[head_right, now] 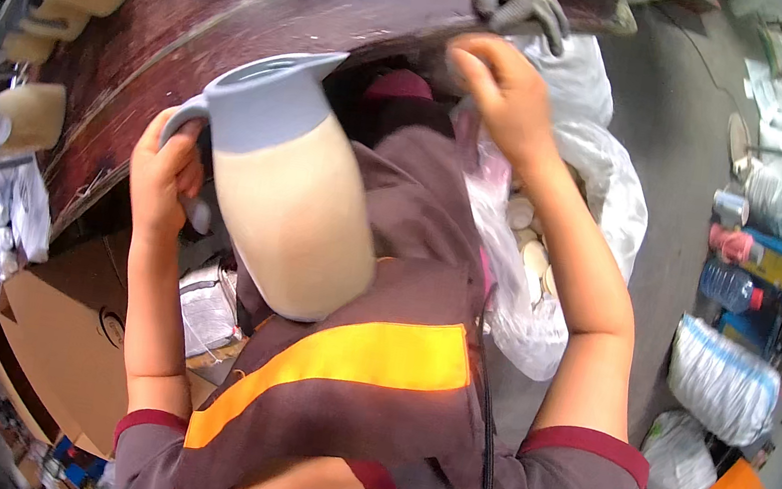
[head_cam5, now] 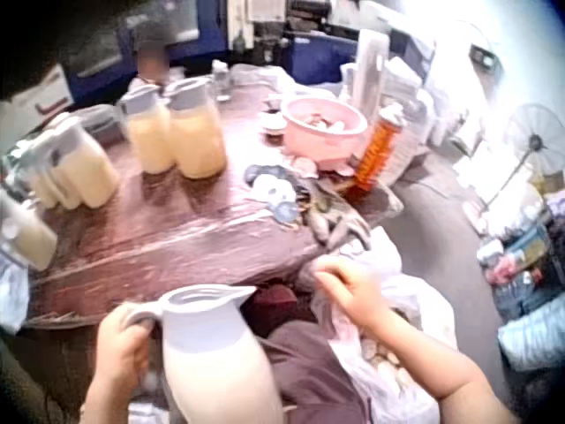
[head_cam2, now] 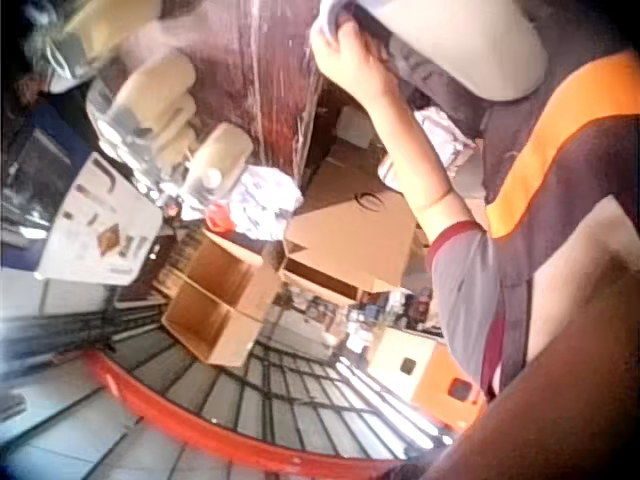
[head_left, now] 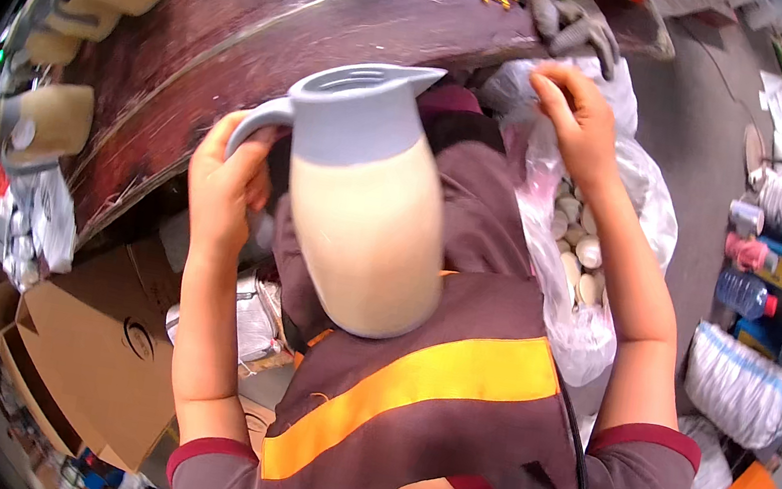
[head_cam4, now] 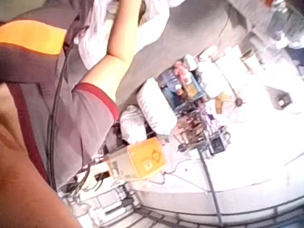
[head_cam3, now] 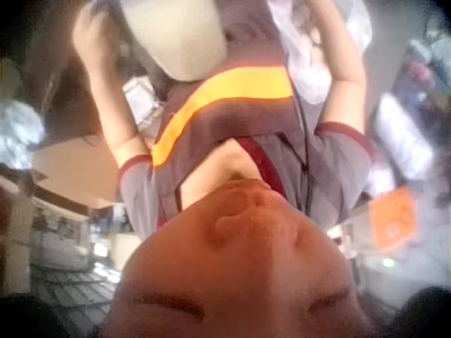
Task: The person assembles plastic kettles by placing lids onto the bodies, wipes the exterior with a blue cloth, and then bags each kettle before placing them into a cardboard box.
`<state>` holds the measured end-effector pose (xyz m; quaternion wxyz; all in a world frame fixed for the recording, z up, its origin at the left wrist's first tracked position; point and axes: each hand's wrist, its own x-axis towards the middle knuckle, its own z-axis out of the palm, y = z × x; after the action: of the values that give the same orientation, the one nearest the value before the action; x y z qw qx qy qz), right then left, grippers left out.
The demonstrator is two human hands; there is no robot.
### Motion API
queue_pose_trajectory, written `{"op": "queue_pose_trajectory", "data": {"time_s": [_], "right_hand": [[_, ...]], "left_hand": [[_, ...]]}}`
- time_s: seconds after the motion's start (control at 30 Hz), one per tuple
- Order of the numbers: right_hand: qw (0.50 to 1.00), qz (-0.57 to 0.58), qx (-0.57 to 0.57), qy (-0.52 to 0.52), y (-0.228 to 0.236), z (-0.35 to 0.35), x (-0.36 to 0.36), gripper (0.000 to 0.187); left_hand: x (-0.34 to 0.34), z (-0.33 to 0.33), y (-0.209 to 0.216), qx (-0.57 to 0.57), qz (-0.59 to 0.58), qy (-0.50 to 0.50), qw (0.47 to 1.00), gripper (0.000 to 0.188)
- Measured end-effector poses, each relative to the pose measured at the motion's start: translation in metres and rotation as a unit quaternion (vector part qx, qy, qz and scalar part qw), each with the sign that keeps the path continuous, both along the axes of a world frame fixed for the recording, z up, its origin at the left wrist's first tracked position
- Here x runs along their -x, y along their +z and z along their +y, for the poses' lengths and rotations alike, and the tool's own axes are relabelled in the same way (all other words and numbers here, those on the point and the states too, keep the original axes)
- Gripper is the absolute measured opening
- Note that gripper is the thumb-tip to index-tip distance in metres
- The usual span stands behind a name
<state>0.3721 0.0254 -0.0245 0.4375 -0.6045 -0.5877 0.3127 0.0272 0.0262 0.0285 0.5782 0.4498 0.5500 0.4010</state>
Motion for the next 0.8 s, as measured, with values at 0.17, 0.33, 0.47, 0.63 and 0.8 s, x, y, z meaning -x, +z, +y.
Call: {"op": "queue_pose_trajectory", "data": {"time_s": [0.17, 0.33, 0.47, 0.63, 0.8], "right_hand": [[0.765, -0.384, 0.508, 0.094, -0.192, -0.130, -0.130, 0.043], [0.801, -0.366, 0.464, -0.096, -0.337, -0.201, -0.119, 0.062], [0.797, -0.380, 0.434, -0.178, -0.349, -0.211, -0.109, 0.061], [0.933, -0.096, 0.204, -0.280, -0.175, -0.160, -0.088, 0.070], [0.970, 0.205, -0.082, -0.099, -0.038, -0.109, 0.011, 0.061]], "left_hand": [[-0.035, -0.021, -0.005, -0.139, 0.171, -0.082, 0.972, 0.017], [-0.075, -0.031, 0.001, -0.081, 0.241, -0.182, 0.950, 0.024], [-0.085, -0.028, 0.006, -0.038, 0.243, -0.194, 0.950, 0.021], [-0.079, -0.046, 0.008, -0.038, 0.241, -0.151, 0.958, 0.021], [-0.086, -0.059, -0.001, -0.058, 0.225, -0.170, 0.958, 0.023]]}}
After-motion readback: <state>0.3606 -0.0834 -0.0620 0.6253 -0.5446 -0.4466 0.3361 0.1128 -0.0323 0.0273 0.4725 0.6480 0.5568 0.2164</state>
